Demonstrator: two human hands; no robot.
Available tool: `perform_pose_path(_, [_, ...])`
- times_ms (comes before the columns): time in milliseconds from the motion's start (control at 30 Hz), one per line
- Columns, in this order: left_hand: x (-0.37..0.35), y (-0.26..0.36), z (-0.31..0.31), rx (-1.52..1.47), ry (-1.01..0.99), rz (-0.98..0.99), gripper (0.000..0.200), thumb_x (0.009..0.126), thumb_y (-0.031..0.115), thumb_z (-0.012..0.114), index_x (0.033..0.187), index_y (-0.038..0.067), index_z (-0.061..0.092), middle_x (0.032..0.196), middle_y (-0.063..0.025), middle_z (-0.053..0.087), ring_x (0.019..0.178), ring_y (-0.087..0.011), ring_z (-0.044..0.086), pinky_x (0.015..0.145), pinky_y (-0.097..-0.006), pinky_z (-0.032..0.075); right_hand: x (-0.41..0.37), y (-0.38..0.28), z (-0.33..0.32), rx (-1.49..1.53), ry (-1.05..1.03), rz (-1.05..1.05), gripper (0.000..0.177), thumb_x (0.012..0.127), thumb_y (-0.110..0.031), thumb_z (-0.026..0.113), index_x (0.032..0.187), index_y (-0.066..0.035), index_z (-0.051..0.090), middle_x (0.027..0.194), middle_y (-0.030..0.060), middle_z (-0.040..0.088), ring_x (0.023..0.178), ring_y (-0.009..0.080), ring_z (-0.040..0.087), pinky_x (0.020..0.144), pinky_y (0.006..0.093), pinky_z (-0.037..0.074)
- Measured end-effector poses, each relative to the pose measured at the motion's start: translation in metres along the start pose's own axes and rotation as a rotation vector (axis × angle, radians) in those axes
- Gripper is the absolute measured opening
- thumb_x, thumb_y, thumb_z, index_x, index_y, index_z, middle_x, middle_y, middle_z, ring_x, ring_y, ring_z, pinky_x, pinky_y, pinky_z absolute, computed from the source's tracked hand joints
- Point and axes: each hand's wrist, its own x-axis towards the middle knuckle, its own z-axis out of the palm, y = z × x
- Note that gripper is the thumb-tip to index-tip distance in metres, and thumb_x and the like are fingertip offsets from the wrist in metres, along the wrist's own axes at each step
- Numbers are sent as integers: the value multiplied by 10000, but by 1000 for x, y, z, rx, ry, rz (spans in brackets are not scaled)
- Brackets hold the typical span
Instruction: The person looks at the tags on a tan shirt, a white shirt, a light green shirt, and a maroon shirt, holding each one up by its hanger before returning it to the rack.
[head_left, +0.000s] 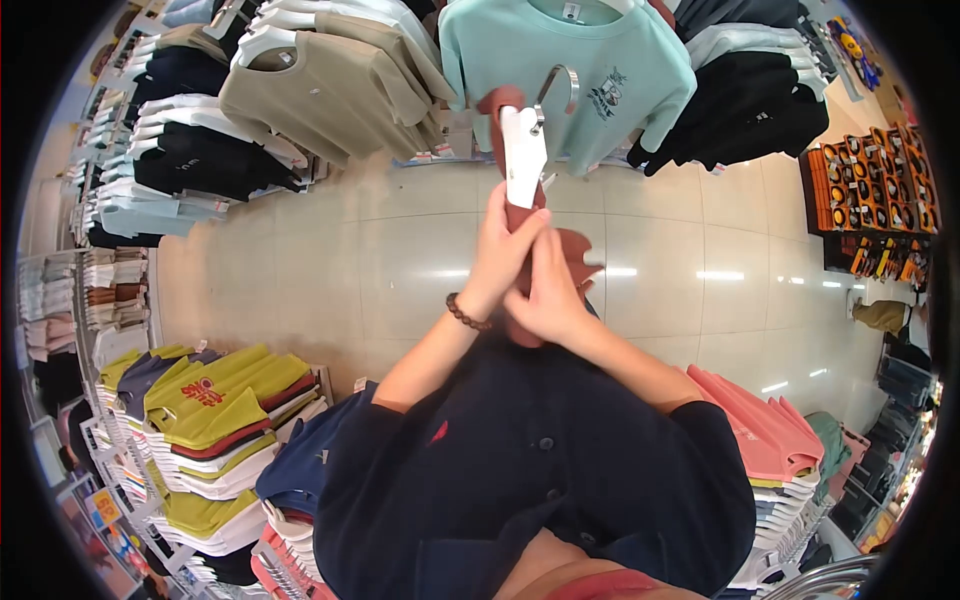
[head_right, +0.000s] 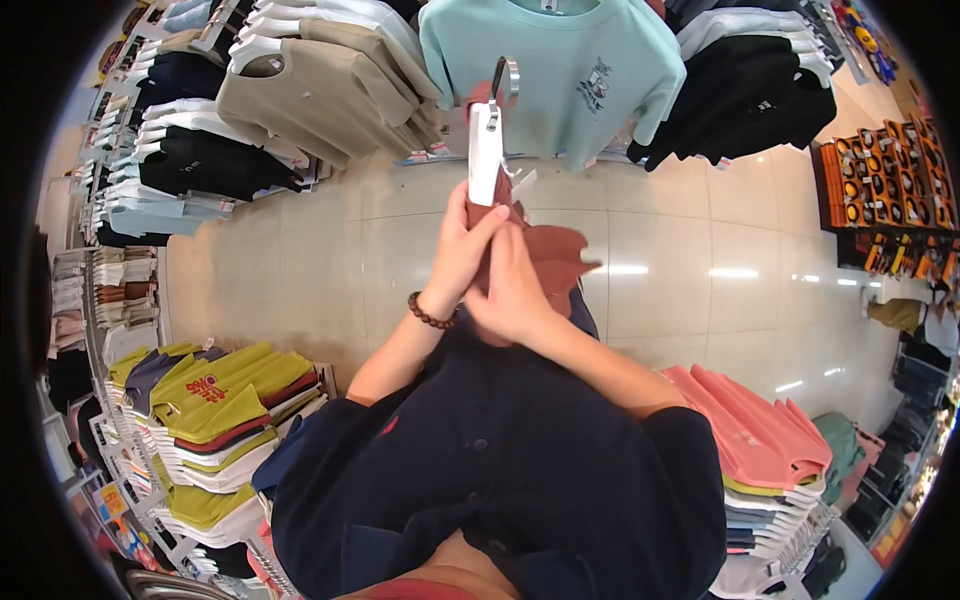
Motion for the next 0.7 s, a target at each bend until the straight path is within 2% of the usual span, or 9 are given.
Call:
perform_pose_path(133, [14,27,-51,183,-264,51,543,865,53,662,1367,-13,463,1266,-90,579,1173,-160,541,1016,-317,434,5,18,-43,202,-282,105,318,775,-11,623,1093,8,627,929,109,608,802,238,615,757,338,503])
perform_pose_path(200, [10,50,-70,444,-449,108,536,859,41,670,1364,-12,496,1248,-68,611,1137,-156,574,1002,-320,446,25,51,-73,103,158,-34,181,852,-45,628,1032,-39,649,983,80,588,801,185,561,756,309,468])
perform_pose_path(300, [0,62,-76,672,-636,102,538,822,111,661,1345,61,543,1169,-155,681,1074,-282,664,956,-367,494,56,67,-110,-52,404,-123,203,871,-104,649,1063,-38,640,1059,94,580,883,182,577,782,326,468])
perform_pose_path(400, [-7,85,-57,899,-800,13,566,791,141,701,1338,111,561,1082,-162,703,951,-342,683,812,-389,529,59,65,-118,-69,71,-128,197,898,-188,640,962,-3,658,919,87,623,788,185,611,728,343,486])
perform_pose_path(467, [-7,63,-65,914,-799,152,503,786,193,752,1257,100,603,1043,-150,710,917,-329,683,770,-385,525,48,86,-121,-398,-682,217,312,933,-276,617,834,15,668,707,58,626,623,161,604,623,336,487])
perform_pose_path(533, [-7,55,-69,845,-779,-33,456,781,241,793,1177,86,628,987,-148,710,885,-327,678,761,-386,524,10,108,-112,173,-615,517,433,962,-356,584,735,7,652,558,21,574,492,124,533,522,314,442])
perform_pose_path(567, [-13,46,-70,768,-733,75,382,792,299,797,1069,82,648,881,-102,700,782,-246,671,716,-326,511,1,109,-113,198,-703,611,435,971,-361,580,753,9,650,595,17,578,530,92,518,509,282,414])
perform_pose_path(667, [-23,32,-81,1014,-785,-7,368,791,361,793,982,72,668,813,-78,696,745,-240,666,691,-334,510,-23,101,-114,391,-709,709,288,955,-252,575,871,7,668,771,25,609,736,74,536,639,254,435])
perform_pose_path(700, [-25,19,-89,1003,-813,24,309,890,363,696,914,56,671,766,-78,685,670,-192,636,629,-317,491,-28,100,-113,400,-712,725,288,955,-252,575,871,7,668,771,25,609,736,74,536,639,254,435])
